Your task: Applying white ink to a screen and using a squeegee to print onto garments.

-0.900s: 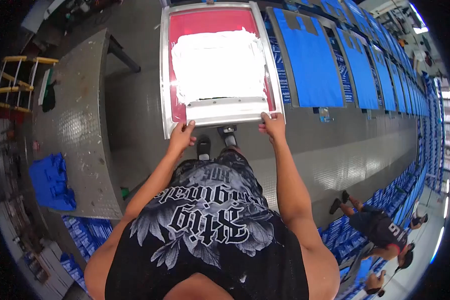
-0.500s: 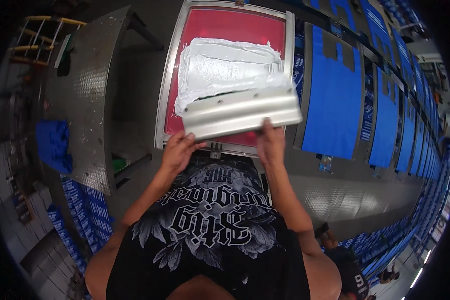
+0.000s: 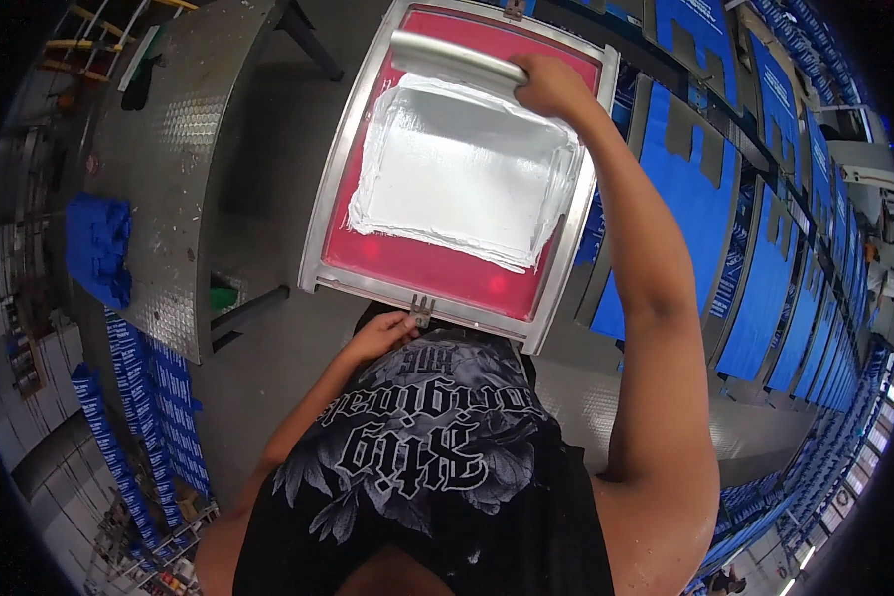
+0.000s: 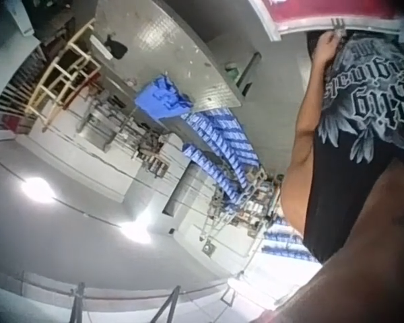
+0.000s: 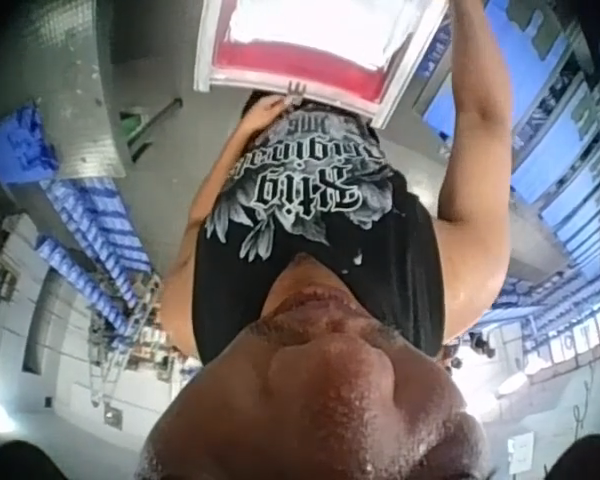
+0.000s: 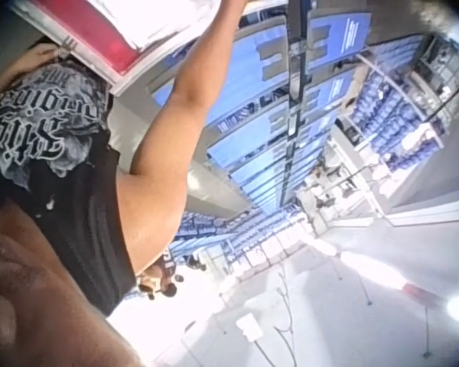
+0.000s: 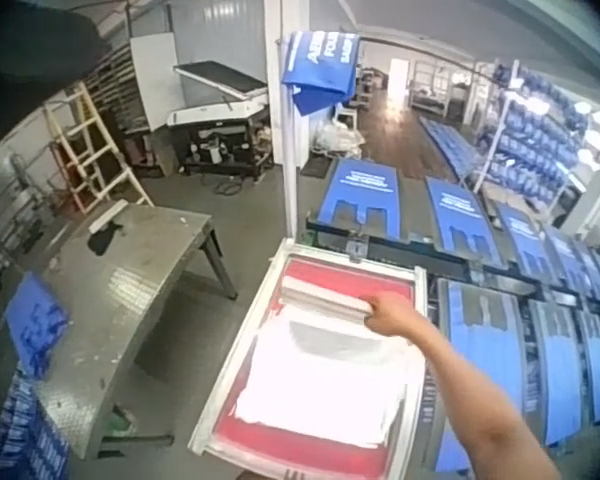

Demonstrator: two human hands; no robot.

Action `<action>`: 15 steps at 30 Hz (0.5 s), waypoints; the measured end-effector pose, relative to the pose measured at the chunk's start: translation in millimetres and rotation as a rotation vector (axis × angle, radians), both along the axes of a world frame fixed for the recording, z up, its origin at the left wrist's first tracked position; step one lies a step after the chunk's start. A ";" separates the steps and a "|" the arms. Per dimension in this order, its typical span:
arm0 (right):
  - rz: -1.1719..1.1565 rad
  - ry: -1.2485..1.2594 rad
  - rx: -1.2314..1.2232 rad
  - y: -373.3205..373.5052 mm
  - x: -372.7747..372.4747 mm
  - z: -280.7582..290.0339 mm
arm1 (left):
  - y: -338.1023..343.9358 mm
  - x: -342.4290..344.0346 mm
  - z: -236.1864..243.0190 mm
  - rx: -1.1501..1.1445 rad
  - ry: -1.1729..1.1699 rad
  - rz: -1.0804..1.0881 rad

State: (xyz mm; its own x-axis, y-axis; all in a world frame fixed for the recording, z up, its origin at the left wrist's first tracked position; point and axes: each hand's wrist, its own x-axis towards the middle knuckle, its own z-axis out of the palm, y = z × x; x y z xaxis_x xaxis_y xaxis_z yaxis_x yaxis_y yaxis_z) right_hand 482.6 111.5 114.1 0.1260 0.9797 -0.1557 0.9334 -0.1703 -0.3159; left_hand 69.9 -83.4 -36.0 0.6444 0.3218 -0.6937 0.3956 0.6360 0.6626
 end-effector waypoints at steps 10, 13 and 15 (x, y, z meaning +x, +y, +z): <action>0.002 -0.148 -0.152 21.6 -15.8 -41.9 | 10.9 11.0 1.3 0.300 -0.001 -0.240; -0.042 -0.153 -0.176 3.7 -34.0 -40.7 | 6.8 15.4 -6.1 0.241 -0.123 -0.148; -0.067 -0.155 -0.253 -24.1 -64.5 -35.8 | 4.3 13.0 -17.7 0.148 -0.176 -0.088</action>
